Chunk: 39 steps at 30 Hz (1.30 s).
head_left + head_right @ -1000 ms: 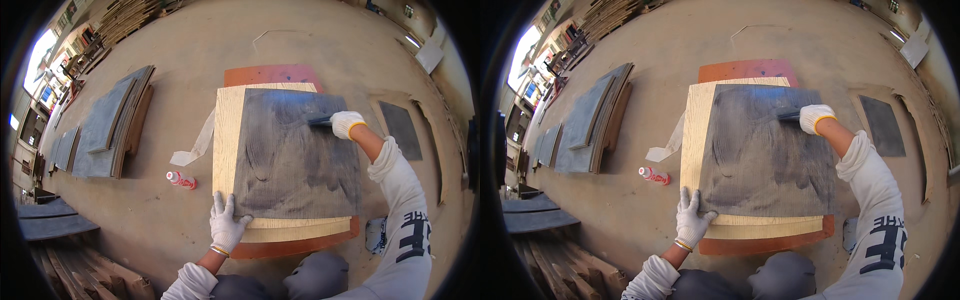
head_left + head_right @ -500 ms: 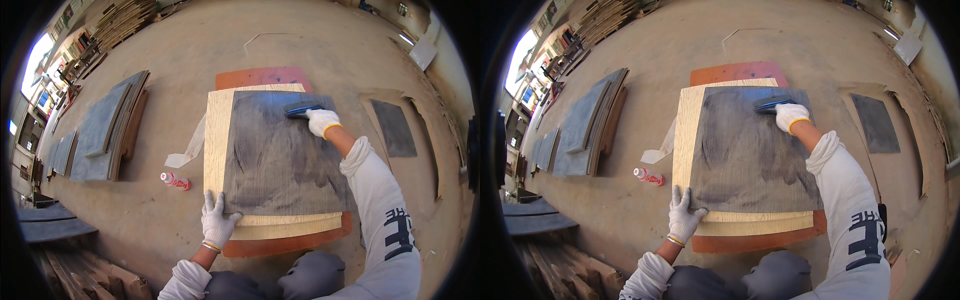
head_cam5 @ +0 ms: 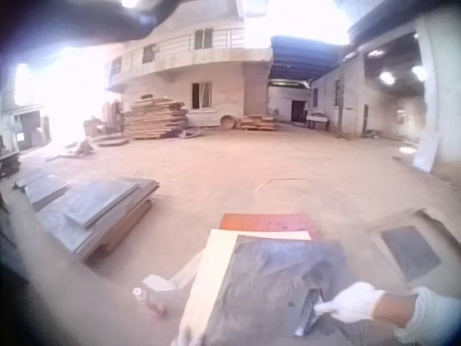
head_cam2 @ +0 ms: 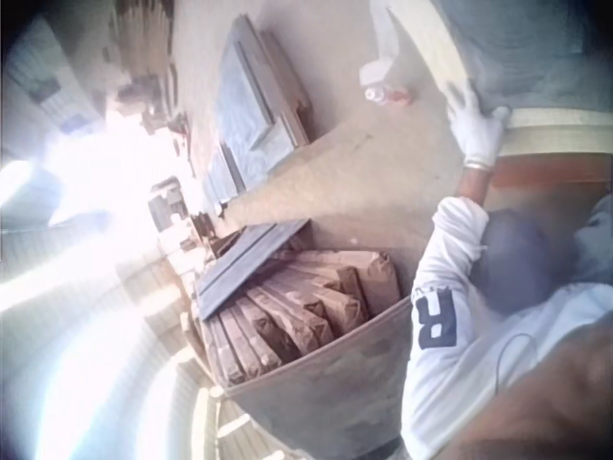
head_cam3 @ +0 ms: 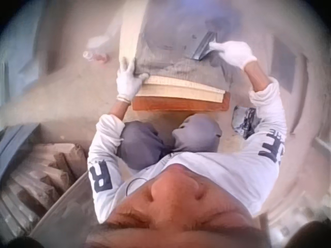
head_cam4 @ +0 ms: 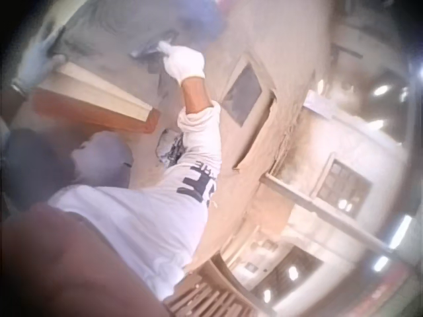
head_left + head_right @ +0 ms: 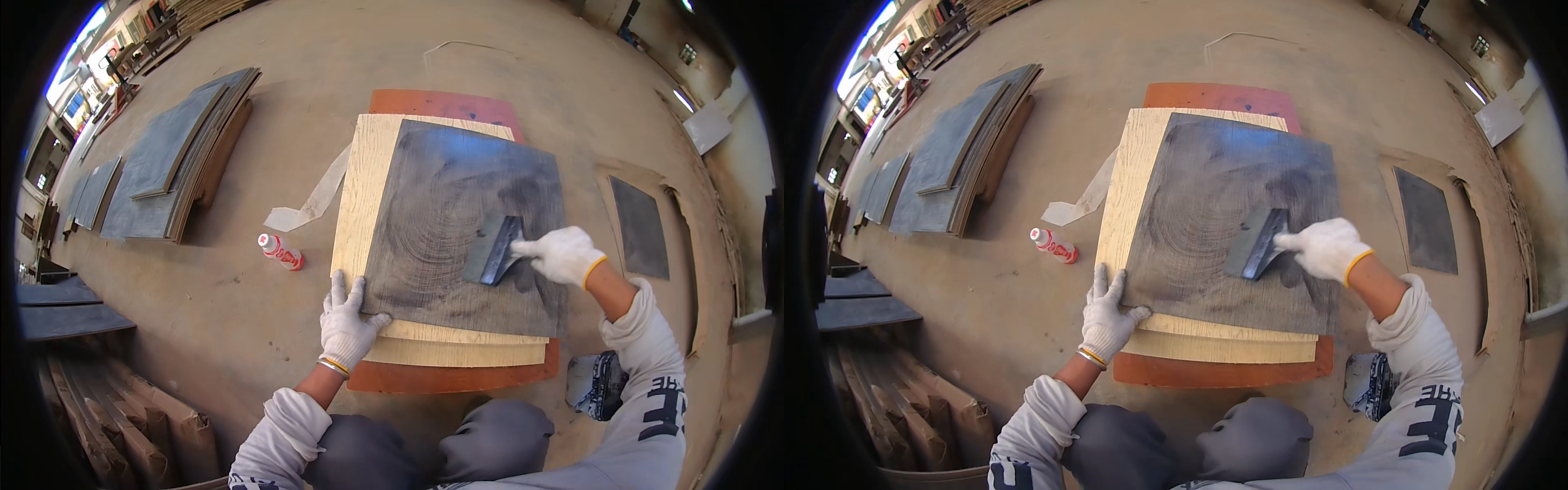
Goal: The person paints several light-colored wooden boards with dark paint using a brush. They apply paint in broad strokes, dip the brush into a paint container, and move the boards around to access different areas.
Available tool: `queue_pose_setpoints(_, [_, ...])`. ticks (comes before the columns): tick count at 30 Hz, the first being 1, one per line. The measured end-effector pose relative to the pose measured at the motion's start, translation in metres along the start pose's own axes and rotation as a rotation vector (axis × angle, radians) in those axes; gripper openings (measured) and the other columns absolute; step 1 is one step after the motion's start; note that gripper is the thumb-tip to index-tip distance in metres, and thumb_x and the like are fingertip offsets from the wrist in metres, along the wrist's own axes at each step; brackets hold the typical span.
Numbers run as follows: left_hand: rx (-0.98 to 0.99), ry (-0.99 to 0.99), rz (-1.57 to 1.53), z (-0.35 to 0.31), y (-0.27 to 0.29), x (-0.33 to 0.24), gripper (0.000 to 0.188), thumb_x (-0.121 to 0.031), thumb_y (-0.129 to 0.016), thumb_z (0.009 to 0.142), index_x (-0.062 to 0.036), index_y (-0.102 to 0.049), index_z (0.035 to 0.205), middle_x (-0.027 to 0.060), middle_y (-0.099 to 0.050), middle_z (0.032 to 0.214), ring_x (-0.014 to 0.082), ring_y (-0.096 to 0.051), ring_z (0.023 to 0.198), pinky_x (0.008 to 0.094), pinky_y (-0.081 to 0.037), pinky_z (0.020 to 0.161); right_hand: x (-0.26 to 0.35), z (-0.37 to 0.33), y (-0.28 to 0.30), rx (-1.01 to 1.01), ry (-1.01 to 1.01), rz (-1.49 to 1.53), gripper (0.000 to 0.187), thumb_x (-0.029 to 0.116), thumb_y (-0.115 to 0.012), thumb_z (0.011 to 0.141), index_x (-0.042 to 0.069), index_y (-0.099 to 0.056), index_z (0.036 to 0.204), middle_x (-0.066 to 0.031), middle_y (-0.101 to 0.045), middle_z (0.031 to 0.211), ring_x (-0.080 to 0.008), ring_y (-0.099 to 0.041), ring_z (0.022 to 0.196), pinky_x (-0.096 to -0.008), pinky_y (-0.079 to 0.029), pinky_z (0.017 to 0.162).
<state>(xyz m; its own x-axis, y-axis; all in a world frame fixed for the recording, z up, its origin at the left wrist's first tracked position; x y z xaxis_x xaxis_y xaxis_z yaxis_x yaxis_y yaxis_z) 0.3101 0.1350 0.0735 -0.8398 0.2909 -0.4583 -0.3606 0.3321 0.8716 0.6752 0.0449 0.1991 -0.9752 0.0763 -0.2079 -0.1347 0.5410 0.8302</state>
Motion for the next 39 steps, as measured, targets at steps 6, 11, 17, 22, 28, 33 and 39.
queue_pose_setpoints(6, [-0.03, 0.016, -0.031, 0.0, 0.0, -0.006, 0.091, -0.039, -0.089, 0.078, -0.011, -0.051, 0.156, 0.0224, -0.025, 0.172, 0.0437, -0.04, 0.146, 0.0455, -0.042, 0.119, -0.081, 0.041, -0.025, -0.305, -0.264, 0.13, 0.043, 0.028, -0.051, 0.1, 0.026, -0.064, 0.142, -0.0143, -0.076, 0.116, -0.0368, -0.073, 0.105, -0.0491, -0.058, 0.089])
queue_pose_setpoints(11, [-0.025, 0.046, -0.006, -0.004, 0.006, 0.002, 0.092, -0.038, -0.089, 0.078, -0.0103, -0.05, 0.157, 0.0233, -0.024, 0.172, 0.0438, -0.039, 0.148, 0.0446, -0.042, 0.119, 0.049, -0.028, -0.027, 0.041, 0.075, 0.104, 0.044, 0.03, -0.054, 0.101, 0.038, -0.058, 0.143, -0.0135, -0.074, 0.088, -0.034, -0.074, 0.082, -0.0481, -0.059, 0.073])
queue_pose_setpoints(17, [-0.045, -0.003, -0.037, -0.002, 0.004, 0.0, 0.093, -0.042, -0.088, 0.078, -0.013, -0.049, 0.158, 0.024, -0.023, 0.172, 0.0474, -0.039, 0.147, 0.0504, -0.041, 0.118, -0.071, -0.029, -0.053, -0.048, -0.296, 0.287, 0.051, 0.03, -0.057, 0.098, 0.039, -0.06, 0.148, -0.0125, -0.074, 0.128, -0.0338, -0.071, 0.116, -0.0437, -0.055, 0.1])
queue_pose_setpoints(22, [-0.056, 0.003, -0.027, 0.0, 0.003, 0.002, 0.092, -0.04, -0.088, 0.079, -0.0134, -0.049, 0.158, 0.0224, -0.024, 0.173, 0.0465, -0.04, 0.147, 0.0487, -0.043, 0.117, -0.097, 0.086, -0.03, -0.19, -0.358, 0.377, 0.044, 0.023, -0.048, 0.103, 0.017, -0.063, 0.144, -0.0125, -0.066, 0.143, -0.0363, -0.063, 0.131, -0.0469, -0.052, 0.106])
queue_pose_setpoints(28, [-0.039, -0.013, -0.008, 0.003, -0.001, 0.0, 0.092, -0.047, -0.085, 0.08, -0.0158, -0.049, 0.159, 0.0205, -0.023, 0.173, 0.0455, -0.037, 0.15, 0.0493, -0.041, 0.118, -0.016, 0.111, -0.017, -0.22, -0.275, 0.393, 0.056, 0.016, -0.047, 0.098, 0.015, -0.05, 0.155, -0.0225, -0.065, 0.14, -0.039, -0.064, 0.127, -0.0485, -0.052, 0.105])
queue_pose_setpoints(33, [-0.138, -0.05, 0.022, -0.004, 0.007, 0.008, 0.088, -0.046, -0.084, 0.08, -0.0105, -0.054, 0.154, 0.0249, -0.028, 0.17, 0.0465, -0.038, 0.149, 0.0501, -0.04, 0.119, 0.058, -0.055, -0.056, 0.012, -0.255, 0.349, 0.067, 0.02, -0.052, 0.096, 0.023, -0.041, 0.161, -0.018, -0.074, 0.119, -0.042, -0.071, 0.109, -0.0505, -0.056, 0.092])
queue_pose_setpoints(39, [-0.147, -0.125, -0.068, -0.011, -0.006, -0.002, 0.087, -0.046, -0.083, 0.081, -0.007, -0.053, 0.153, 0.0278, -0.027, 0.17, 0.0478, -0.034, 0.152, 0.052, -0.033, 0.123, -0.033, -0.177, -0.157, -0.299, -0.848, 0.748, 0.037, 0.025, -0.063, 0.09, 0.007, -0.059, 0.122, -0.0221, -0.073, 0.101, -0.0378, -0.072, 0.093, -0.0456, -0.056, 0.083])
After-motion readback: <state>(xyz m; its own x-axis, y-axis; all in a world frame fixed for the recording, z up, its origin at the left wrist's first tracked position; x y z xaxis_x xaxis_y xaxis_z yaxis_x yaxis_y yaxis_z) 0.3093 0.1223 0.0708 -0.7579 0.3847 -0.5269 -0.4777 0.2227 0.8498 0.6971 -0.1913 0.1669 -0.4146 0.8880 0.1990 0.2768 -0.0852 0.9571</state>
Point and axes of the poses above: each hand's wrist, its own z-axis towards the middle knuckle, its own y-axis out of the back of the hand, x = y × z, the point moved 7 cm from there along z, towards the middle knuckle
